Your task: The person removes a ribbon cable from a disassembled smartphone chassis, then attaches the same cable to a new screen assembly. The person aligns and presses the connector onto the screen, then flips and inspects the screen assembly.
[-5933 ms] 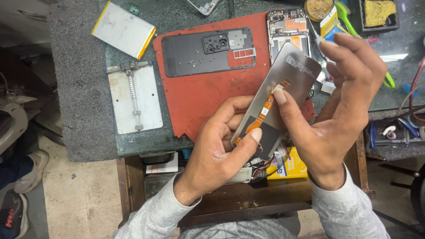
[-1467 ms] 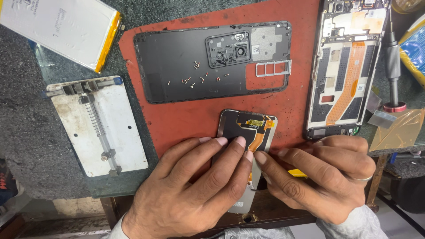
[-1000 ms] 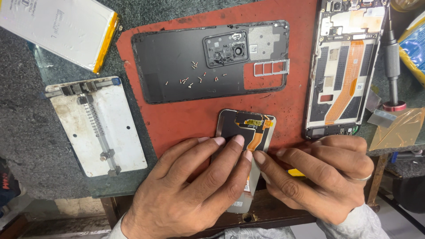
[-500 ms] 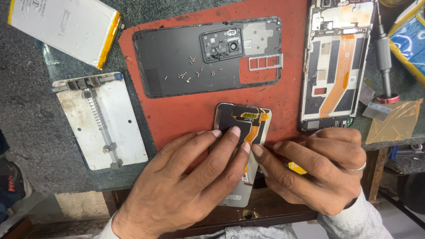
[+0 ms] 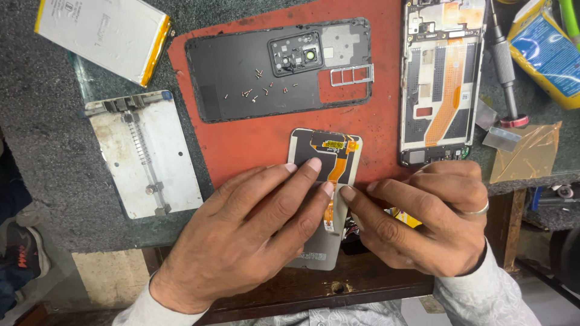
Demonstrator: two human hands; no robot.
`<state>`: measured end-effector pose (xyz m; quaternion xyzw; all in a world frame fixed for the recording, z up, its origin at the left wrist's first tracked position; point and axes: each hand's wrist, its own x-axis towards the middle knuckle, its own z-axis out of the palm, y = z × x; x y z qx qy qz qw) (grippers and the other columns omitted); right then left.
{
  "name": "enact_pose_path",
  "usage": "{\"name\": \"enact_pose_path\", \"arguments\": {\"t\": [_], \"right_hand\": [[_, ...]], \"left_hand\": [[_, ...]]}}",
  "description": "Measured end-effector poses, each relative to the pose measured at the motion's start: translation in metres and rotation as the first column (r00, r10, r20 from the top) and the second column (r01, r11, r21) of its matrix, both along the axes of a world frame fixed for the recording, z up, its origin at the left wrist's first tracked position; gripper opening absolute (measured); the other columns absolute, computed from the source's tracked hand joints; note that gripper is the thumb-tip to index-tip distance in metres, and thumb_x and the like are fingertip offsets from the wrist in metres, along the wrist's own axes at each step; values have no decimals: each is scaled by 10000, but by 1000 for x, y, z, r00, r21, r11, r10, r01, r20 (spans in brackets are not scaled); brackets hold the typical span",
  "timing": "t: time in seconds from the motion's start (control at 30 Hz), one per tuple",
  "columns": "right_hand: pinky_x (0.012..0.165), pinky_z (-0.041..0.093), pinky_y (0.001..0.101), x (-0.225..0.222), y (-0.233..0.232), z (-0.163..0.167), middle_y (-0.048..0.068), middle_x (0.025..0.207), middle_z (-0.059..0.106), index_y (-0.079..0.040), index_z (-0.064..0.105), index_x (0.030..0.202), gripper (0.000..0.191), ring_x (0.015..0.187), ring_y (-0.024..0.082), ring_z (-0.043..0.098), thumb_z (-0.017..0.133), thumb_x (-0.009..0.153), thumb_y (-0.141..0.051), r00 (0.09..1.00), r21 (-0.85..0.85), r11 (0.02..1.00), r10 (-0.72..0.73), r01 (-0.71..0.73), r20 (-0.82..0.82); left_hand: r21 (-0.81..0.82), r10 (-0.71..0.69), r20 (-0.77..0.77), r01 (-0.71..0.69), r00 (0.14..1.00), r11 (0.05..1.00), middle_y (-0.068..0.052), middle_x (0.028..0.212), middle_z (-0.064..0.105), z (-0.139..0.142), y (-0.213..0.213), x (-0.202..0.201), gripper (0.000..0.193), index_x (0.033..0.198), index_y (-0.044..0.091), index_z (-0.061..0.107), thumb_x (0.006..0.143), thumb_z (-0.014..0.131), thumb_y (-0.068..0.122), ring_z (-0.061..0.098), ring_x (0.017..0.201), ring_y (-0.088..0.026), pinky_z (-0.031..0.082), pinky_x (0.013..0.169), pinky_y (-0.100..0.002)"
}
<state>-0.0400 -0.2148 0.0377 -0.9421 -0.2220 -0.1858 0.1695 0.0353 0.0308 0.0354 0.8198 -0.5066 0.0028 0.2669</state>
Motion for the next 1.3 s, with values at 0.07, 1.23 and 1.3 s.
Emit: {"name": "enact_pose_path", "arguments": {"t": [0.07, 1.23, 1.3], "right_hand": [[804, 467, 371, 0, 1, 0, -49, 990, 647, -187, 819, 1033, 360, 919, 199, 522, 869, 679, -146, 1000, -4, 1000, -1, 1, -10], [840, 526, 231, -72, 11, 5, 93, 998, 766, 52, 723, 1219, 280, 897, 103, 667, 661, 954, -15, 703, 595, 428, -152, 680, -695], [800, 519, 235, -65, -1, 16, 83, 956, 744, 66, 717, 1227, 289, 865, 99, 660, 669, 959, -32, 685, 604, 376, -128, 703, -718]], "left_hand": [[-28, 4, -5, -4, 1000, 1000, -108, 1463, 549, -2, 1, 0, 352, 1317, 63, 674, 983, 709, 167, 563, 1262, -254, 564, 1039, -405], [-305, 166, -386, -296, 907, 905, -143, 1353, 641, 22, 1, -1, 354, 1325, 55, 626, 1017, 655, 227, 639, 1266, -298, 525, 1056, -407], [-200, 71, -553, -215, 830, 956, -127, 1239, 698, 24, -8, 1, 401, 1304, 73, 645, 968, 665, 292, 699, 1124, -254, 554, 938, -371]]}}
